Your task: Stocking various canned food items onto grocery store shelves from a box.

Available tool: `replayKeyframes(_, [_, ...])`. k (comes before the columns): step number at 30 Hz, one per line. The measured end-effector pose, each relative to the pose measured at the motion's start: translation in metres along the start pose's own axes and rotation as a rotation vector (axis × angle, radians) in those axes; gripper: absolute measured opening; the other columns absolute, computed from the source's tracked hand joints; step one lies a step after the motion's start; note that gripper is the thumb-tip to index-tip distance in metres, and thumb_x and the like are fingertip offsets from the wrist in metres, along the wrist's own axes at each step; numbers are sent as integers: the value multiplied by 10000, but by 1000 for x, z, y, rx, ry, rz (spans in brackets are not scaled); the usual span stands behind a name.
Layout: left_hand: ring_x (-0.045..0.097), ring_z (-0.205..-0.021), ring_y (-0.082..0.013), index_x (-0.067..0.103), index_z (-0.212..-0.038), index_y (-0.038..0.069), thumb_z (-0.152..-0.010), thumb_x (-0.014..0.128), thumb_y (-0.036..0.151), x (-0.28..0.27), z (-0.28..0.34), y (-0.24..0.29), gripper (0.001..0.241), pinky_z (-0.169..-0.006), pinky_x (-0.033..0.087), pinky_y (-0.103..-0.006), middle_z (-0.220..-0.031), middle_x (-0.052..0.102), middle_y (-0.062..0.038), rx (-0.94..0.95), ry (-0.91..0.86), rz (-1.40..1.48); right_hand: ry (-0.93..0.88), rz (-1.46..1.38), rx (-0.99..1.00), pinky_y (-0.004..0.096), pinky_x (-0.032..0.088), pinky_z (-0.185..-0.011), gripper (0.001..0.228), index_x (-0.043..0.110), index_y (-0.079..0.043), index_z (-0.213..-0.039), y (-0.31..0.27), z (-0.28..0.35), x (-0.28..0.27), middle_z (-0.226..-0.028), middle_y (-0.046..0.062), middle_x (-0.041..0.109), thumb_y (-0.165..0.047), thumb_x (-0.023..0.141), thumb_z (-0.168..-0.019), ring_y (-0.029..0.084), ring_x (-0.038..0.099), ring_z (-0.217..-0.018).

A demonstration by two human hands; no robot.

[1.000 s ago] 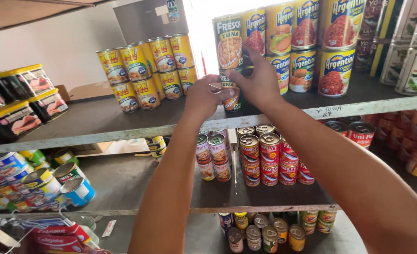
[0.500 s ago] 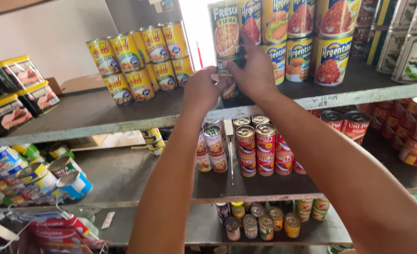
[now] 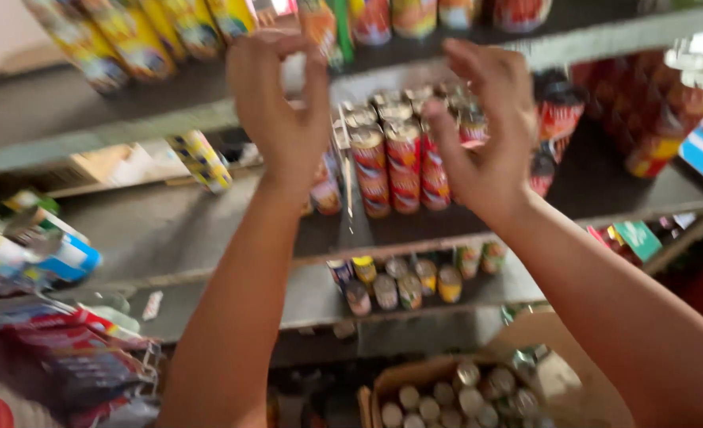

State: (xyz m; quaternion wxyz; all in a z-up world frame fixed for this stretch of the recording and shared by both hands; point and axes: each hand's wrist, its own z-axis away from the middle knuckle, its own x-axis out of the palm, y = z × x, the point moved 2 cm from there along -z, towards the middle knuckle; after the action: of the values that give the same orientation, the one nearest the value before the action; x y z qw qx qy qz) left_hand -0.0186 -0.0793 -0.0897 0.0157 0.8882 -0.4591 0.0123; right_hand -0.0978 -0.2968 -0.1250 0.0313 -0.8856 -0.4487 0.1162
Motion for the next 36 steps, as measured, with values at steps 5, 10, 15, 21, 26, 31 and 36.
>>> replayKeyframes(5, [585, -1075, -303, 637, -1071, 117, -925, 727, 63, 9, 90, 92, 180, -933, 473, -402, -1093, 610, -69, 8, -333, 210, -52, -156, 275, 237, 544, -960, 201, 613, -1, -1354, 24, 96, -39, -1244, 77, 574, -7, 685, -1166, 116, 599, -1035])
replayKeyframes(10, [590, -1056, -293, 654, -1096, 108, -955, 733, 27, 23, 225, 146, 180, -933, 471, -390, -1135, 634, -64, -321, -574, 371, -80, -312, 753, 205, 506, -872, 105, 634, 11, -1282, 41, 221, -83, -1092, 12, 618, -10, 650, -1180, 68, 610, -961])
replayKeyframes(15, [619, -1079, -295, 647, -1019, 116, -881, 702, 24, 20, 360, 163, 175, -962, 488, -397, -1065, 641, -53, -579, -754, 367, -112, -424, 1077, 219, 508, -912, 172, 658, -13, -1300, 67, 363, -85, -1083, -12, 660, -19, 619, -1133, 53, 622, -952])
replayKeyframes(21, [593, -1057, -334, 694, -1020, 131, -865, 751, 145, 5, 512, 197, 166, -947, 498, -449, -1093, 654, -87, -921, -1175, 276, -328, -131, 1376, 217, 493, -744, 143, 731, -38, -1176, 57, 510, -98, -969, 9, 681, -67, 696, -1041, 64, 588, -839])
replayKeyframes(26, [527, -1209, -435, 550, -1328, 182, -761, 790, 170, 9, 601, 222, 616, -939, 482, -518, -1308, 538, -146, -1117, -1532, 94, -654, 310, 1195, 446, 533, -922, 404, 687, -79, -1304, 46, 576, -121, -1172, 155, 712, -166, 778, -920, 338, 663, -1082])
replayKeyframes(31, [556, -1151, -459, 477, -1412, 205, -736, 755, 96, 20, 642, 244, 739, -895, 510, -539, -1406, 472, -185, -1069, -1580, -6, -908, 579, 1231, 520, 442, -1038, 690, 541, -103, -1422, 43, 614, -134, -1367, 194, 540, -231, 828, -807, 428, 489, -1277])
replayKeyframes(36, [583, -1138, -450, 496, -1374, 207, -775, 723, 37, 17, 664, 258, 663, -811, 544, -537, -1386, 504, -166, -984, -1630, -49, -1031, 571, 1136, 495, 416, -1035, 859, 486, -23, -1434, 37, 637, -141, -1404, 221, 502, -152, 851, -667, 450, 473, -1272])
